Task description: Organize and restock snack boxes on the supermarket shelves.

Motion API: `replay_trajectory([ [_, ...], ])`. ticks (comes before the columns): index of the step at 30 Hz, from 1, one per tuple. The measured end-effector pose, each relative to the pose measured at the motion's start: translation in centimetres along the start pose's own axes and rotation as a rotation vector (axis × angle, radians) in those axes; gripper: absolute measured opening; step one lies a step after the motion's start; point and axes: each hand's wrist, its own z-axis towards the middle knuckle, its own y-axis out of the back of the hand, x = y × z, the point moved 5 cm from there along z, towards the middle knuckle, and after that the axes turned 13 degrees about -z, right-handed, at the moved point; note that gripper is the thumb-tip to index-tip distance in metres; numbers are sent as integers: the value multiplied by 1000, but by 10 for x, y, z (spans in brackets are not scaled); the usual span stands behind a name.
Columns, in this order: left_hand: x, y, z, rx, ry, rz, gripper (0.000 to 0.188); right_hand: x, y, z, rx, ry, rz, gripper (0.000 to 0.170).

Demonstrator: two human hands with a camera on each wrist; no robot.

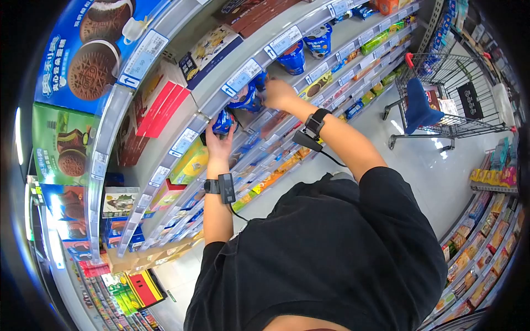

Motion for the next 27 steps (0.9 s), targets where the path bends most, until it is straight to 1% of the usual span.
replay_trajectory([
  [5,-1,4,5,0,-26,46,35,-15,19,11,-198,-204,111,58],
  [7,0,5,6,-9,-8,51,34,-16,20,16,-209,-194,177,60],
  [8,0,4,5,10,-34,75,47,-18,17,21,-214,-188,209,61],
  [11,0,5,5,10,-35,84,43,-22,8,35,-257,-156,310,67],
  [14,-1,3,2,39,-34,91,38,-25,0,48,-179,-85,387,83],
  [17,-1,0,-2,61,-29,95,34,-26,-9,59,-197,-21,401,89],
  [21,0,-2,-5,39,-52,109,32,-32,-26,74,-112,-28,456,87],
  [22,0,-2,-5,56,-50,106,32,-33,-33,81,-139,-11,445,86],
  [25,0,1,0,106,-49,97,32,-31,-26,80,-138,-1,395,85],
  [27,0,2,1,138,-56,87,32,-36,-34,88,-146,-111,286,75],
])
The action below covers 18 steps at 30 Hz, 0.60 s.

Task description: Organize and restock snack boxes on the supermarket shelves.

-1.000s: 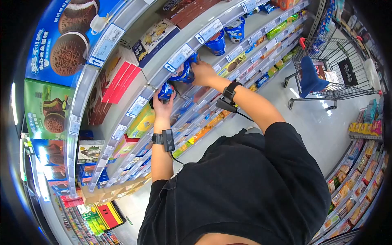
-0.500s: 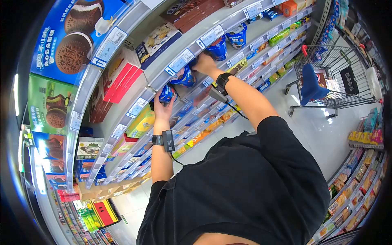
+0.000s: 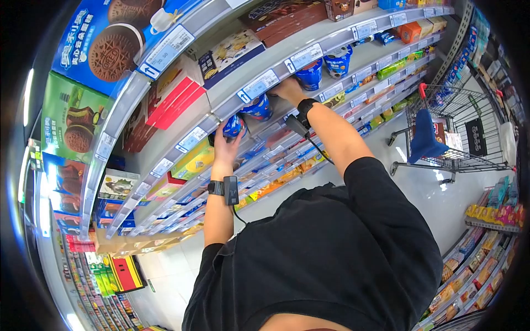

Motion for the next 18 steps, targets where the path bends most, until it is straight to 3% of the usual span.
replay_trajectory([
  [2,0,-3,-3,-60,-6,-16,32,-7,-4,6,-47,-101,-116,64],
  [6,0,-3,-4,-48,-25,10,36,-4,-10,15,-162,-61,-103,42],
  [11,-2,-8,-8,-98,21,-3,42,9,-8,14,-140,11,-135,31],
  [14,-8,-6,-6,-120,103,10,47,18,3,-6,-74,129,-118,34],
  [15,-8,-6,-7,-121,138,18,49,36,22,-32,-260,131,-420,43],
  [16,-6,-6,-8,-117,174,4,50,20,3,-30,-256,-38,-100,59],
  [18,-4,-17,-11,-102,237,-23,52,40,39,-70,-245,7,-56,73],
])
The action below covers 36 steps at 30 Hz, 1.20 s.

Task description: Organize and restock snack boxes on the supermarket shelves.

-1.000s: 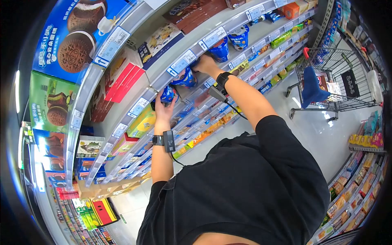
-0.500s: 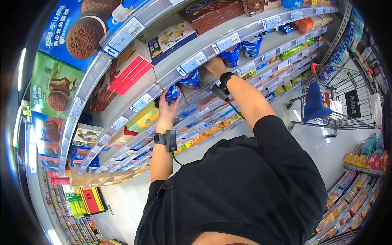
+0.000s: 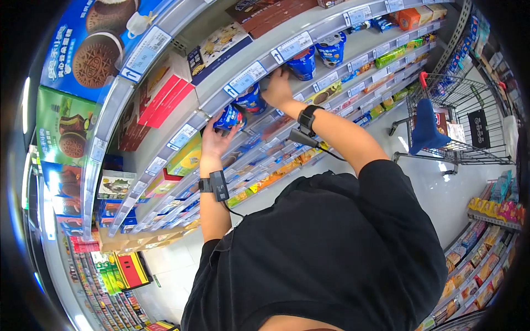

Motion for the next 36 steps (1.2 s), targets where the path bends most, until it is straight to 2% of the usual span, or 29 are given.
replay_trajectory([
  [3,2,2,8,-8,-22,-9,51,2,-8,-4,80,154,222,85],
  [6,5,-2,9,-20,-34,-23,49,12,-17,1,222,334,195,85],
  [9,6,-2,15,-51,-45,-26,48,12,-24,9,169,393,245,97],
  [12,7,-5,13,-38,-46,5,46,7,-30,10,118,363,272,104],
  [15,13,-16,5,-32,-62,22,43,8,-32,11,162,333,224,107],
  [19,14,-21,7,22,-171,168,37,7,-3,11,-13,315,155,97],
  [24,27,-32,17,107,-103,182,38,-10,29,1,-151,259,97,82],
  [27,30,-39,16,195,-151,231,43,-18,32,-3,-105,161,58,81],
  [30,29,-40,13,181,-165,308,44,-20,34,-7,-106,148,53,82],
  [31,28,-39,12,158,-233,437,51,-20,34,-8,-121,141,59,82],
  [34,9,4,40,-123,-244,521,61,-24,26,-8,-143,144,95,82],
  [35,1,8,40,-143,-272,608,69,-24,27,-7,-147,153,117,82],
  [36,-4,12,41,-168,-309,580,68,-24,28,-8,-155,161,138,81],
])
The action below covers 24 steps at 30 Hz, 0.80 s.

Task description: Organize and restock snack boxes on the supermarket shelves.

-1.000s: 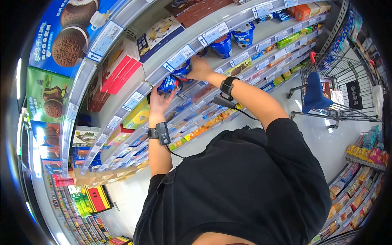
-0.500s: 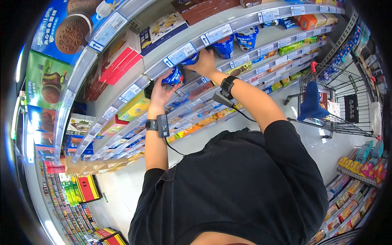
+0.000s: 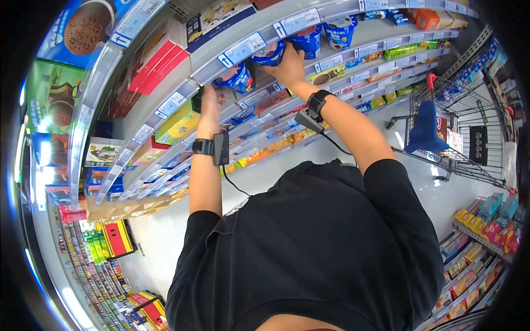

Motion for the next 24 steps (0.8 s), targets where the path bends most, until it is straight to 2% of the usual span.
replay_trajectory([
  [2,-3,10,10,-71,-50,-45,67,-2,1,-2,-11,-1,-4,80],
  [3,-2,15,22,-30,-43,-79,65,-2,2,-3,-30,7,-1,79],
  [6,-5,13,32,-59,37,-264,66,-4,1,-4,-31,-18,-3,77],
  [7,-7,14,32,-184,102,-335,50,-6,0,-3,-15,-36,-3,78],
  [8,-7,15,31,-210,142,-355,50,-8,-2,-3,2,-54,-4,79],
  [10,2,44,77,36,73,-87,52,-8,-1,-5,-22,-44,20,82],
  [11,13,67,120,265,-129,292,53,-8,-1,-5,-34,-39,31,83],
  [12,16,80,145,386,-342,608,54,-8,0,-6,-44,-31,44,85],
  [15,-6,54,118,436,-565,993,59,-9,-2,-7,-61,-15,72,87],
  [17,-26,18,78,465,-833,1242,60,-13,-7,-6,-63,-17,77,86],
  [19,-7,37,136,559,-640,819,56,-14,-7,-6,-60,-9,72,85],
  [22,-6,23,140,633,-440,524,51,-12,-2,-9,-53,-32,53,84],
  [23,-3,22,147,625,-272,349,53,-12,0,-10,-88,-20,64,84],
  [24,-6,11,136,517,-25,69,54,-12,0,-11,-124,-9,75,83],
])
